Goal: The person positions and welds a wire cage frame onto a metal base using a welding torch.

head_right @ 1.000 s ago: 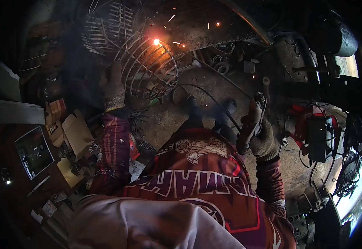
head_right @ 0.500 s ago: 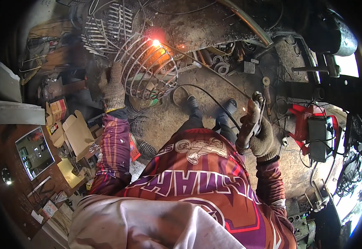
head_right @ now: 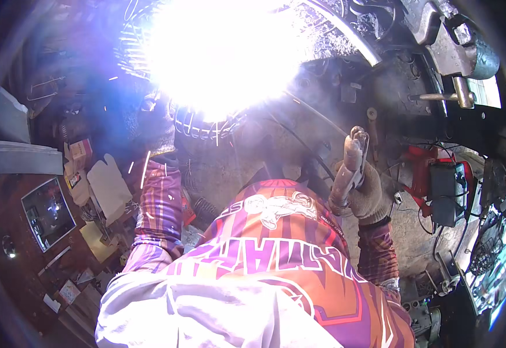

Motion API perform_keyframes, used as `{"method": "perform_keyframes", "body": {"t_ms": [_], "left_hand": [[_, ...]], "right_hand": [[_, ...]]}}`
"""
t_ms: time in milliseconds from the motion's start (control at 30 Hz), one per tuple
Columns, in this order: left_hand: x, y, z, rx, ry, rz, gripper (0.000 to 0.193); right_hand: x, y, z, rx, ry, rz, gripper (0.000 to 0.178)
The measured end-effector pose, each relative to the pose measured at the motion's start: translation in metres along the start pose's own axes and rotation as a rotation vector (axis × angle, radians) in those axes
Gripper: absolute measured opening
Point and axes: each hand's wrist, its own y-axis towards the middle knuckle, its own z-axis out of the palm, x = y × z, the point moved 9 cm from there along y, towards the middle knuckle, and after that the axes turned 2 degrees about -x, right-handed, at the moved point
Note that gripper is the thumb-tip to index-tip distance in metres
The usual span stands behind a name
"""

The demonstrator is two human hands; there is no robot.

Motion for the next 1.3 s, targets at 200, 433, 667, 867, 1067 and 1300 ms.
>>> {"method": "perform_keyframes", "body": {"t_ms": [200, 433, 667, 867, 1067, 1300], "left_hand": [[0.009, 0.003, 0.002, 0.172, 0.024, -0.252, 0.026], [-0.034, -0.012, 0.005, -0.099, 0.093, 0.171, 0.021], [-0.033, -0.014, 0.005, -0.095, 0.056, 0.023, 0.031], [-0.027, -0.009, 0.007, -0.077, -0.008, 0.002, 0.035], [-0.033, -0.01, 0.002, -0.126, 0.216, -0.009, 0.043], [-0.026, -0.008, -0.002, -0.118, 0.213, 0.047, 0.045]], "right_hand": [[-0.001, 0.0, 0.0, 0.062, 0.068, 0.059, 0.033], [-0.015, -0.008, -0.013, -0.059, 0.049, 0.081, 0.034], [-0.008, -0.014, -0.012, -0.047, -0.03, 0.071, 0.039], [-0.022, -0.02, -0.018, -0.068, -0.137, 0.105, 0.039], [-0.019, -0.018, -0.015, -0.03, -0.074, 0.089, 0.039], [-0.014, -0.018, -0.01, 0.017, -0.095, 0.076, 0.037]]}}
